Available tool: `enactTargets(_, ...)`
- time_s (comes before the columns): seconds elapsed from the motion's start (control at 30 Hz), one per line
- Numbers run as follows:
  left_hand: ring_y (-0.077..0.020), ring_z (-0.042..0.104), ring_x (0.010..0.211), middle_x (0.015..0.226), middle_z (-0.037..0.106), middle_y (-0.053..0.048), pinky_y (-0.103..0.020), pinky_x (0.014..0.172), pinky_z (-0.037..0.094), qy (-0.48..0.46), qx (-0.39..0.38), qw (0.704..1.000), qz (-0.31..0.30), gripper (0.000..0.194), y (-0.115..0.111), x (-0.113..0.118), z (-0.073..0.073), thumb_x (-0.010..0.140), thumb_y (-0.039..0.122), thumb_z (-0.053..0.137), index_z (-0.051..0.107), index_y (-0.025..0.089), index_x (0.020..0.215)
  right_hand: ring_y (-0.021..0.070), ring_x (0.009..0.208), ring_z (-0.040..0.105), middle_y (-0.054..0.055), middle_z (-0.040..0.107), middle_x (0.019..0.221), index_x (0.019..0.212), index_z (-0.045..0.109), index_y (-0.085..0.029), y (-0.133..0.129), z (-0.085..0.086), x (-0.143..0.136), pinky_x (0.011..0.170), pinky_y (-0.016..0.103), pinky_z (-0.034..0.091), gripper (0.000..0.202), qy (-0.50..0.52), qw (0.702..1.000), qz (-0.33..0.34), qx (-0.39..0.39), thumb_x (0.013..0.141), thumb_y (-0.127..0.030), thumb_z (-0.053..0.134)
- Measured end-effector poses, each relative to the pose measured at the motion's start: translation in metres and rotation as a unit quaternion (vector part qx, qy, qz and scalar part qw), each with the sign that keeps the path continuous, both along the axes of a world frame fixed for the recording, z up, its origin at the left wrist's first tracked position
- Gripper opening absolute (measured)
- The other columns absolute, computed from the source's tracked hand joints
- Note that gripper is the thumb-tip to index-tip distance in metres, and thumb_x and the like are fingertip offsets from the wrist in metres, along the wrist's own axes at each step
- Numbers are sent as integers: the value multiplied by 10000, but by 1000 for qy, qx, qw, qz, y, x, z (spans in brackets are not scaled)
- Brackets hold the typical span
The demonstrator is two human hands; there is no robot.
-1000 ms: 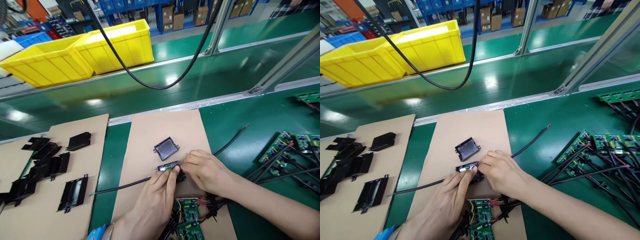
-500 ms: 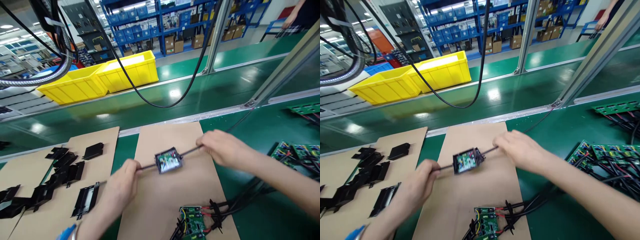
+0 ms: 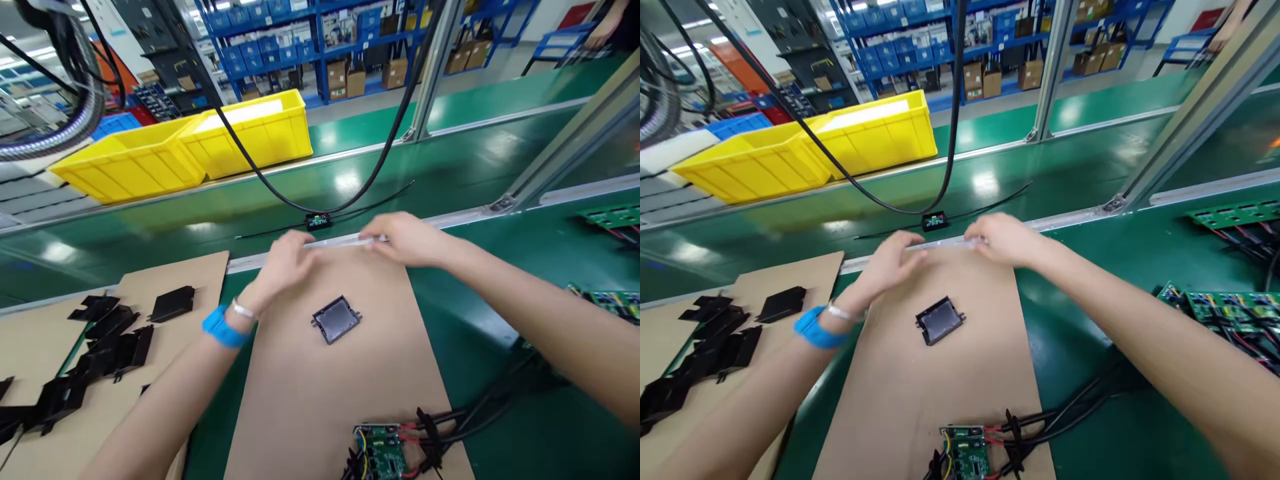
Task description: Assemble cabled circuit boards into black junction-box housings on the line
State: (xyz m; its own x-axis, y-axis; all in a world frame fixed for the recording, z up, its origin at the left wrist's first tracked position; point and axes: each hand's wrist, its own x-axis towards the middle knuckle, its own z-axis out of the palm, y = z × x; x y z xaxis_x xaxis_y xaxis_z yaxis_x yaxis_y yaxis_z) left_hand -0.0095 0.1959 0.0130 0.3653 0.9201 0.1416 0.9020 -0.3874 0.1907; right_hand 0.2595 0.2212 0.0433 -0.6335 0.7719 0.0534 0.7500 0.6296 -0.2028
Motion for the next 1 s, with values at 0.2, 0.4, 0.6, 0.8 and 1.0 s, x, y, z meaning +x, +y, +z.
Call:
enactTargets(0.2, -288, 551, 1098, 1196, 593, -118, -464, 983, 433, -111, -93, 982, -121, 634, -111, 20, -15, 778, 465, 684, 491, 171, 1306, 216, 859, 553, 40, 612, 821, 758, 602, -193, -159, -2, 7, 737, 318, 431, 176, 42, 959, 129, -249, 848, -338, 644)
enactTargets(0.4, -259, 540, 1139, 1245, 579, -106, -414, 973, 453, -251, -137, 952, -109, 589, -167, 25, 10, 833, 492, 654, 479, 197, 1313, 166, 837, 536, 13, 583, 811, 757, 538, -189, -189, -22, 0, 728, 272, 407, 174, 141, 957, 82, -240, 925, -164, 500)
enactTargets(0.6, -143, 542, 551, 656, 604, 12, -270, 533, 413, -211, -193, 958, 3, 174, -191, 42, 35, 931, 316, 457, 587, 201, 929, 138, 663, 548, -19, 600, 738, 806, 544, -209, -182, -2, -15, 611, 249, 407, 128, 237, 946, -28, -221, 926, -227, 506)
enactTargets(0.8, -171, 562, 554, 631, 599, -27, -280, 515, 369, -149, -153, 975, 63, 109, -169, 47, 32, 847, 229, 453, 518, 188, 770, 206, 733, 560, 77, 636, 823, 1066, 564, -147, -186, -5, -58, 603, 303, 385, 287, 116, 991, 0, 72, 802, -87, 472)
enactTargets(1.0, -141, 619, 588, 873, 646, -28, -276, 527, 490, -284, -371, 883, 54, 261, -161, 16, 22, 921, 440, 444, 512, 191, 958, 156, 675, 525, 25, 586, 783, 1004, 655, -228, -150, -4, -54, 522, 280, 266, 206, 18, 990, 141, 21, 913, -177, 478)
